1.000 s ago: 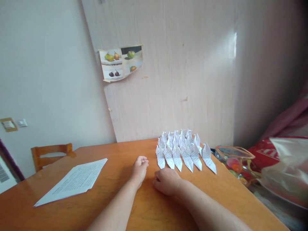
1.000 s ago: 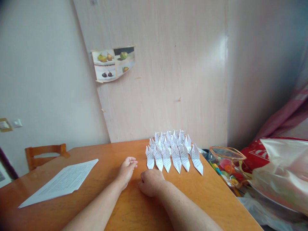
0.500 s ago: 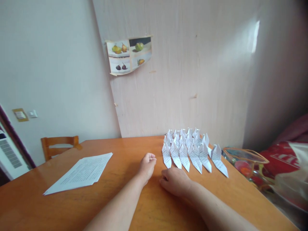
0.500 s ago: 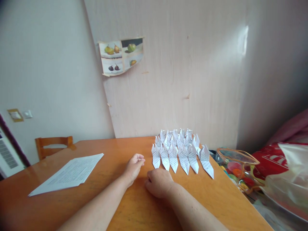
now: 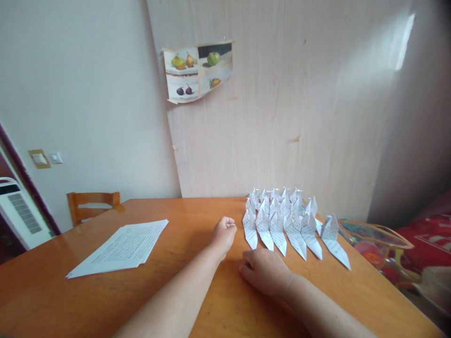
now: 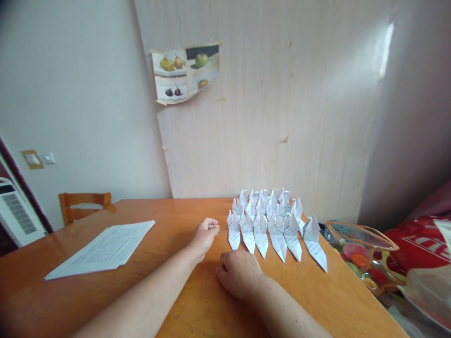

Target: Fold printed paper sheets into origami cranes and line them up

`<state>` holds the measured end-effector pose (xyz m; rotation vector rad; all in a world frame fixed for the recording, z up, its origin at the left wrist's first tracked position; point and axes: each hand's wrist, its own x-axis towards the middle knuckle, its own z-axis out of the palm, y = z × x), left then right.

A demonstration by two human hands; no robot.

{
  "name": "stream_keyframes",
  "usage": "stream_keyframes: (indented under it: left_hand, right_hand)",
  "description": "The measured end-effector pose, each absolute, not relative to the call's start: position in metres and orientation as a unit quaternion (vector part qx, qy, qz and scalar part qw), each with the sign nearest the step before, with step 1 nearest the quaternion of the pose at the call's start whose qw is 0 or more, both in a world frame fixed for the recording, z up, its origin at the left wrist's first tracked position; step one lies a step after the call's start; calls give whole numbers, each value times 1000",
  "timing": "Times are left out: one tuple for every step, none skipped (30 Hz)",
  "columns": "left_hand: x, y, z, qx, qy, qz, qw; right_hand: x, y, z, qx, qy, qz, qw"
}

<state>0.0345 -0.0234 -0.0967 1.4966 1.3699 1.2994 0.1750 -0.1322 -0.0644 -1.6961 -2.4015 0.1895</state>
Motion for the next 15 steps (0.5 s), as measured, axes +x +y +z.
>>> stream_keyframes:
  left_hand:
    - [37,-20,-96,581,530,507,354]
    - [40,-17,-96,582,528,510,351]
    - [43,-15,-97,583,526,513,346]
    - [46,-13,-98,586,523,516,342]
    - [49,-11,-100,589,519,519,337]
    - [51,-9,-101,594,515,521,333]
    - [53,-7,-103,599,511,521,329]
    - [55,-5,-104,605,507,521,325]
    - [56,-4,-105,612,502,520,321]
    - [56,-2,-105,618,499,518,318]
    - [57,0,-105,624,495,516,314]
    - [57,1,-104,629,492,515,311]
    - [57,3,-104,634,489,513,308]
    - [57,4,-104,640,487,511,306]
    - [57,5,-104,645,484,508,303]
  right_hand:
    - [175,-132,-64,-573,-811,65,99]
    - [175,-132,-64,-573,-811,65,100]
    - [175,-132,-64,-572,-811,66,102]
    - [174,-132,-64,-571,-811,66,105]
    - [174,-132,-64,-571,-811,66,107]
    - [174,-133,-65,-570,-811,66,110]
    - [174,-133,-65,-570,-811,65,113]
    - [174,-133,-65,-571,-810,64,116]
    - [174,-133,-66,-572,-809,63,119]
    - [173,-133,-66,-573,-808,62,122]
    - [173,-133,-67,-574,-807,60,125]
    - [173,-133,-68,-575,-806,60,127]
    - [173,-133,-68,-576,-805,60,129]
    - [174,-133,-69,-576,-805,60,131]
    - [174,-132,-70,-576,-804,61,132]
